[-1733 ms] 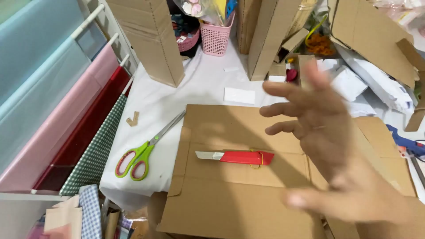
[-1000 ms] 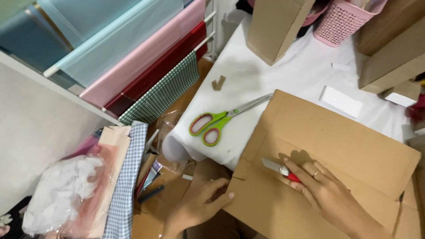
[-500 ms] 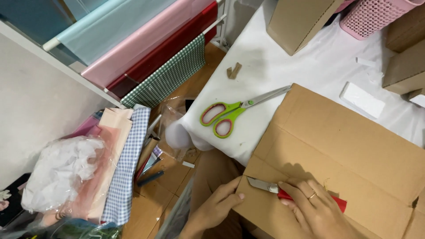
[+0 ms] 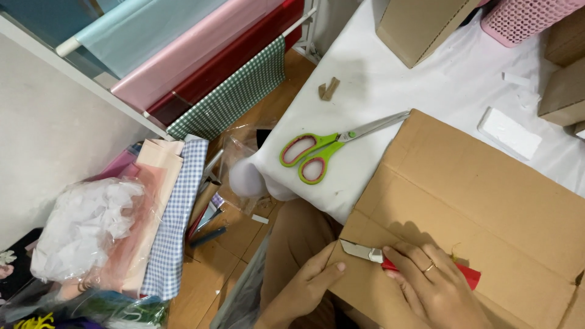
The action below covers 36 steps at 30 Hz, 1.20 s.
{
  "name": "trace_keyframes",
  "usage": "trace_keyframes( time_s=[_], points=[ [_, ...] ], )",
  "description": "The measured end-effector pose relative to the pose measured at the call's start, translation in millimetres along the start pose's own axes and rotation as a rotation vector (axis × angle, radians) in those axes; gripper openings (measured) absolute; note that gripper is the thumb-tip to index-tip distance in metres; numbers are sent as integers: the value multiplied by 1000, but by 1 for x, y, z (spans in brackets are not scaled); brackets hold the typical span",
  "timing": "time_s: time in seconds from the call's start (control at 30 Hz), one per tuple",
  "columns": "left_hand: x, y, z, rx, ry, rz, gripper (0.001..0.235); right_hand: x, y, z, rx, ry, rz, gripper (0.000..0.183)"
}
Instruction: The person uses a red utility knife to cut a large piece of cardboard on a white surface. They first trim a small strip from the edge, then proceed to cut a larger rectangular section from the main piece.
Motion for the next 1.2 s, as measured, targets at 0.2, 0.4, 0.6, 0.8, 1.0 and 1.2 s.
trace_keyframes(
  time_s=[0.2, 0.4, 0.6, 0.8, 1.0, 1.2],
  points=[
    [-2, 1, -1, 134, -52, -38, 55, 1, 4, -1, -27, -21, 36, 33],
    [-4, 0, -2, 211, -79, -57, 53, 8, 6, -1, -26, -59, 9, 30],
    [-5, 6, -2, 180, -96, -30, 51, 15, 9, 3, -25, -103, -51, 26],
    [-6, 2, -5, 155, -72, -47, 54, 18, 9, 3, 19, -106, -68, 24],
    [-8, 1, -6, 126, -77, -12, 54, 22, 13, 4, -1, -128, -50, 23],
    [-8, 6, -2, 194, -91, -29, 48, 21, 0, 6, 149, 7, -155, 23]
  ],
)
Point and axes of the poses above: each hand's wrist, its own x-axis towards the middle knuckle, its own z-axis out of the back of the hand, y = z × x, the point moved 6 cm from there along x, towards the middle knuckle, and after that the axes turned 10 degrees about z, right-handed, at the moved point
